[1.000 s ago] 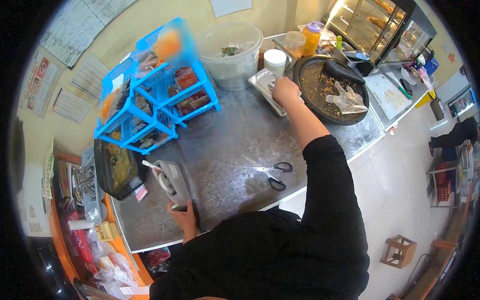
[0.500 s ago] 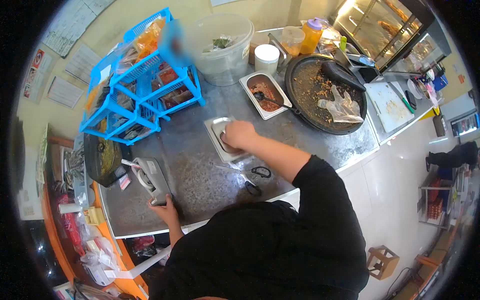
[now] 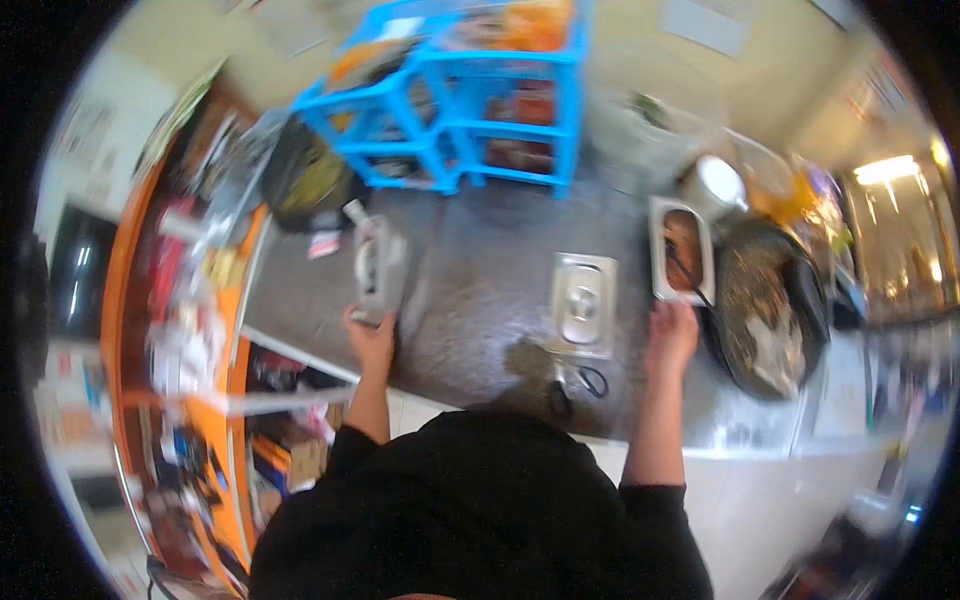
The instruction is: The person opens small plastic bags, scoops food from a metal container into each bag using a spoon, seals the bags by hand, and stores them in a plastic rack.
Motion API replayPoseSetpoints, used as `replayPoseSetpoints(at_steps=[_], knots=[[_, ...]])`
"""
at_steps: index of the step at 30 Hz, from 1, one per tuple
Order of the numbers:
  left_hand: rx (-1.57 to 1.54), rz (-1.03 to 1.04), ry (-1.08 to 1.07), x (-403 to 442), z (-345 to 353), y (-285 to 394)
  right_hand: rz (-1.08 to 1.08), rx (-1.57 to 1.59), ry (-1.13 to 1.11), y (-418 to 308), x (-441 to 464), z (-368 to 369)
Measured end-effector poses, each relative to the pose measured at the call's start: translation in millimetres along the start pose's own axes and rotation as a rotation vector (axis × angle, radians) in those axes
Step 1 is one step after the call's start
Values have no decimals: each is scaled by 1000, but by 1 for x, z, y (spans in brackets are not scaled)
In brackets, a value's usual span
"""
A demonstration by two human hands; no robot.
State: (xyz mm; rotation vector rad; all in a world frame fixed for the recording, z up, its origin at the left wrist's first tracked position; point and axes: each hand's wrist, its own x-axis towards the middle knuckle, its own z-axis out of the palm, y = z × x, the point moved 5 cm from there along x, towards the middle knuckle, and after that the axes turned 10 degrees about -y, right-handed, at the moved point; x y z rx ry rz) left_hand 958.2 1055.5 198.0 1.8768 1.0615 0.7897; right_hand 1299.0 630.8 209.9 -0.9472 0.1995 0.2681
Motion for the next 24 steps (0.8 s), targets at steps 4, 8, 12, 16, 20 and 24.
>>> replayPoseSetpoints(at_steps=[4,8,12,16,20,24], knots=[[159,-196,92,9,-26,12,16,-70,37,13,57,-23],[168,-248,127,24,-63,-4,-73,-119,-150,18,75,-10],[172,-277,106,38,-106,-23,-222,-242,-82,16,42,16],[144,-211,-72,51,-129,-51,-236,-401,-97,20,-51,111],[-215,321,-371,79,-156,-107,13,-230,-64,97,-108,152],[-148,111,-308,144,-208,-125,134,-181,-81,183,-160,190]])
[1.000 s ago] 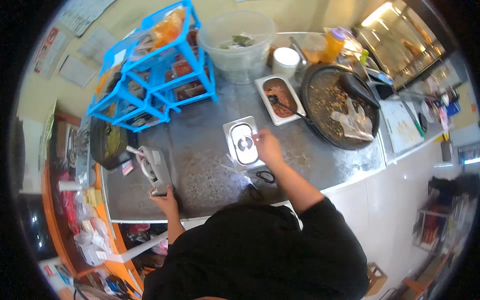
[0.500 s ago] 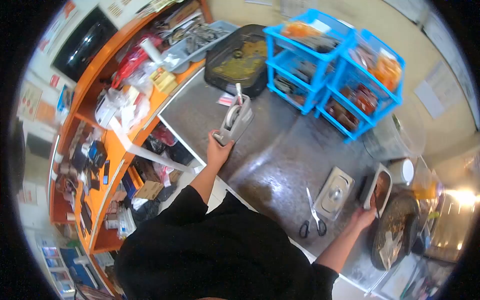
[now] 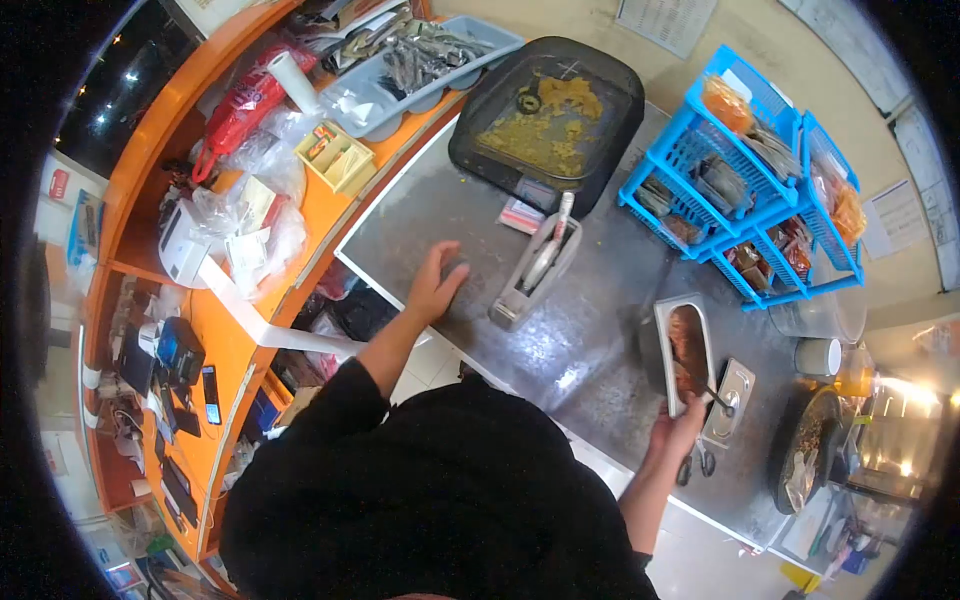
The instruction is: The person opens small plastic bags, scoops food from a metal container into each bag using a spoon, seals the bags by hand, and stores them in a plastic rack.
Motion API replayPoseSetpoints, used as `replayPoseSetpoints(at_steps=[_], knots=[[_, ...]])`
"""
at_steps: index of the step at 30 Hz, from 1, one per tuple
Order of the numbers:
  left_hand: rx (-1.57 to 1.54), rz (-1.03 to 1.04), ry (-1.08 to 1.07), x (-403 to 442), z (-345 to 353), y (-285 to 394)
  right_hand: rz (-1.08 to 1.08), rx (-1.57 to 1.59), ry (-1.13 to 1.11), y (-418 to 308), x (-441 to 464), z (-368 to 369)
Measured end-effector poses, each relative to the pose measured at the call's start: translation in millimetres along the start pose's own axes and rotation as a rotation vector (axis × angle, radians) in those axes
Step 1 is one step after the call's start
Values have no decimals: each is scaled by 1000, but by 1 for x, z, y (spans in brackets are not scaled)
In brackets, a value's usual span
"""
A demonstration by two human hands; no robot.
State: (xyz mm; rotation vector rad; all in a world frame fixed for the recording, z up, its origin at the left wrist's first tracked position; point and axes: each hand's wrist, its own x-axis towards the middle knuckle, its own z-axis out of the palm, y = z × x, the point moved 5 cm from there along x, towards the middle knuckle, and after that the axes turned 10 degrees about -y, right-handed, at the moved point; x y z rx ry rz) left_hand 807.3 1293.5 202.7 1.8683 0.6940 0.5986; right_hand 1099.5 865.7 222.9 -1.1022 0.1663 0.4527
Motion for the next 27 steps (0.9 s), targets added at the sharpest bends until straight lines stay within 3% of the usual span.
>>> replayPoseSetpoints(at_steps=[1,8,10,13,17,21,22,25,27], knots=[[249,2,44,15,-11,9,1,2,-11,17,-8,12],[763,461,-221,106,32,39,-63,7,-86,82,-65,83],[877,523,-265,126,49,39,30,-2,-89,85,-83,92],[966,283,-540,150,66,29,238,-76,-127,95,-109,86],[839,329,-480,167,54,24,472,-389,-167,103,-136,73],[609,137,-286,152,-4,67,544,-802,-548,93,-154,104],[574,85,-254,148,-17,71,477,-803,-656,88,-154,115],[15,-17,-250,130,-41,63,268,-795,-988,61,-159,166],[-444,-102,-262,96,-45,92,282,-596,-1008,54,-151,187]])
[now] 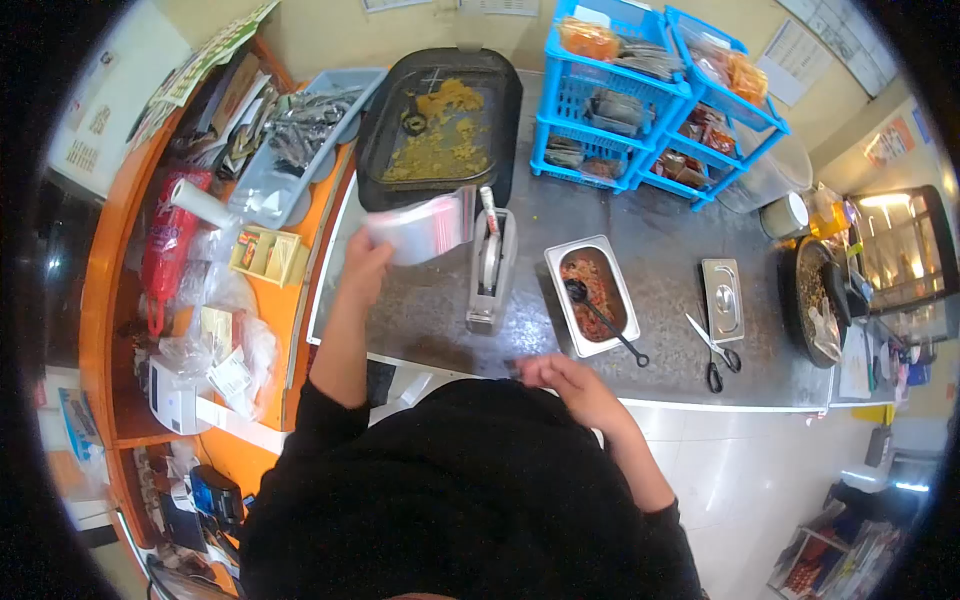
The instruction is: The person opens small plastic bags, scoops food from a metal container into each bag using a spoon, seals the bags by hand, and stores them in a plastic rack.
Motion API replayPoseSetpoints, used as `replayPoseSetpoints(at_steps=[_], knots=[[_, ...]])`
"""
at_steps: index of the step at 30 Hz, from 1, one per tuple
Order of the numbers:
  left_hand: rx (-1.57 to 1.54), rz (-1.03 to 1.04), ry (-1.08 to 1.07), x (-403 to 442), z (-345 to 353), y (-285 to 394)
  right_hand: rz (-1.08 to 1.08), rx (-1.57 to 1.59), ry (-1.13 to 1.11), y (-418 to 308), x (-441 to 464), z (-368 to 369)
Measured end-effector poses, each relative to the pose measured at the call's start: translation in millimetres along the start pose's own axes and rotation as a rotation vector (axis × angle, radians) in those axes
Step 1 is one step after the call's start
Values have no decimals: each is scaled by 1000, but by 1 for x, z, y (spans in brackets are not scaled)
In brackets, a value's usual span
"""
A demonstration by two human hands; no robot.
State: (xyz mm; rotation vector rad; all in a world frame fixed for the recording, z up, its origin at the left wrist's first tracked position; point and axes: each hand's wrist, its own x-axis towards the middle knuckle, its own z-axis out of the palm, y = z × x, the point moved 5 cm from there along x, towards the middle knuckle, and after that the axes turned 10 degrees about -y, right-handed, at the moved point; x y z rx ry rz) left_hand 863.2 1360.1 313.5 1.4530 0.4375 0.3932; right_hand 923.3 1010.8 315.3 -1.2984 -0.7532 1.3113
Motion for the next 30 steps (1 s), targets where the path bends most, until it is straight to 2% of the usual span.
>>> replayPoseSetpoints(at_steps=[2,3,5,7,10,11,14,15,16,17,18,19,21,22,25,29,30], knots=[[-271,47,-113,-32,40,4,-95,15,96,-39,9,0],[-291,64,-160,-47,66,5,-220,2,105,-44,14,-9],[-254,84,-324,-71,114,1,-314,-105,283,-69,8,-23],[-126,86,-556,-91,157,2,-378,27,251,-75,-2,-40],[-707,-94,-902,-117,211,6,-423,38,119,-80,-41,-55],[-695,-90,-951,-120,229,7,-423,21,62,-78,-55,-61],[-587,-48,-1096,-119,294,30,-585,-432,60,-88,-88,-79],[-485,-46,-1040,-119,311,27,-647,-579,73,-94,-98,-82],[-384,-42,-982,-118,328,24,-567,-543,188,-93,-108,-89],[-286,-39,-920,-118,341,21,-647,-606,320,-99,-119,-96],[-399,-156,-905,-121,351,28,-724,-664,453,-104,-131,-103],[-356,-145,-871,-121,361,24,-798,-718,586,-107,-143,-110],[-276,-138,-799,-126,380,13,-777,-883,526,-101,-162,-125],[-347,-117,-735,-129,390,11,-760,-964,493,-97,-171,-130],[-100,52,-650,-128,409,18,-846,-1114,484,-98,-194,-139],[122,136,-591,-133,423,37,-920,-1079,405,-99,-211,-148],[84,102,-563,-134,427,37,-921,-1099,398,-103,-214,-148]])
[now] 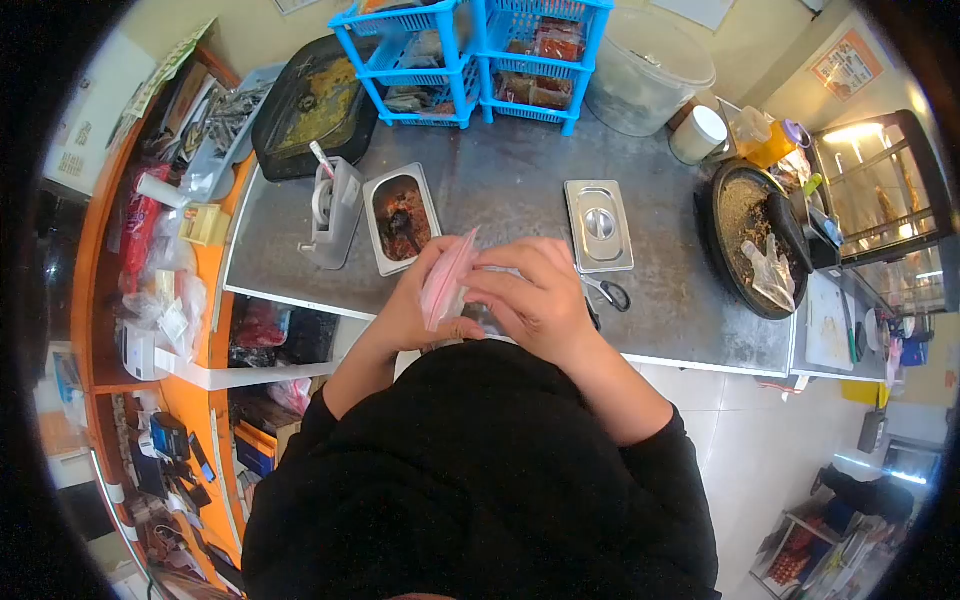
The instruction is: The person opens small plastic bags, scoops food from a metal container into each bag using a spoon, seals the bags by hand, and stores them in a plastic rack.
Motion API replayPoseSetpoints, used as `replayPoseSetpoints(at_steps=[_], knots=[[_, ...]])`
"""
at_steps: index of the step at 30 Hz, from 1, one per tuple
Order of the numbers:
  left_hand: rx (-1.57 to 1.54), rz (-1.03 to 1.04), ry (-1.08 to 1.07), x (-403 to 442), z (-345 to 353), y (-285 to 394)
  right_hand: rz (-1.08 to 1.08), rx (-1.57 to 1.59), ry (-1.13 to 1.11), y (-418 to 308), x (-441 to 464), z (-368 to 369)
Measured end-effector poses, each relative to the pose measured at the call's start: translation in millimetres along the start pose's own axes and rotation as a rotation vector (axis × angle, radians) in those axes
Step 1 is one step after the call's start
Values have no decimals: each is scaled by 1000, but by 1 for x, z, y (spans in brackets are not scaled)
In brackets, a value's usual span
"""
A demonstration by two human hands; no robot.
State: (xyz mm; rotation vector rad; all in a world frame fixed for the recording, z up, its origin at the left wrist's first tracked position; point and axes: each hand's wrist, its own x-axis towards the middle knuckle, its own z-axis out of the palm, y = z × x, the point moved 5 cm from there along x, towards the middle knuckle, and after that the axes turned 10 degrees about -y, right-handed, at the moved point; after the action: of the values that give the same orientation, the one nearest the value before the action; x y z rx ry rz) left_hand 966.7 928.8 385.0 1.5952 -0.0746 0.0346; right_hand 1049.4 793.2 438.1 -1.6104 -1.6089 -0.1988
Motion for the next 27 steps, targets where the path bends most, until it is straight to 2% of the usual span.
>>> replayPoseSetpoints(at_steps=[3,6,8,9,11,12,14,17,20,27], knots=[[30,20,2,6,9,-4,-7,-23,-18,-3,0,-9],[151,-66,75,11,19,-2,38,6,-35,0,-6,-16],[282,-51,169,11,22,0,70,24,-54,2,-10,-21],[350,-43,216,12,22,2,246,261,-20,11,-16,-21],[569,158,294,15,26,12,593,738,49,22,-33,-14],[679,261,332,15,29,16,604,696,-17,22,-34,-13],[753,298,348,16,30,8,625,610,-147,20,-35,-11],[853,325,388,19,34,8,689,581,-32,29,-46,-15],[978,355,433,21,41,14,573,357,-93,20,-37,-27],[1125,418,425,23,50,10,591,318,-292,24,-36,-24]])
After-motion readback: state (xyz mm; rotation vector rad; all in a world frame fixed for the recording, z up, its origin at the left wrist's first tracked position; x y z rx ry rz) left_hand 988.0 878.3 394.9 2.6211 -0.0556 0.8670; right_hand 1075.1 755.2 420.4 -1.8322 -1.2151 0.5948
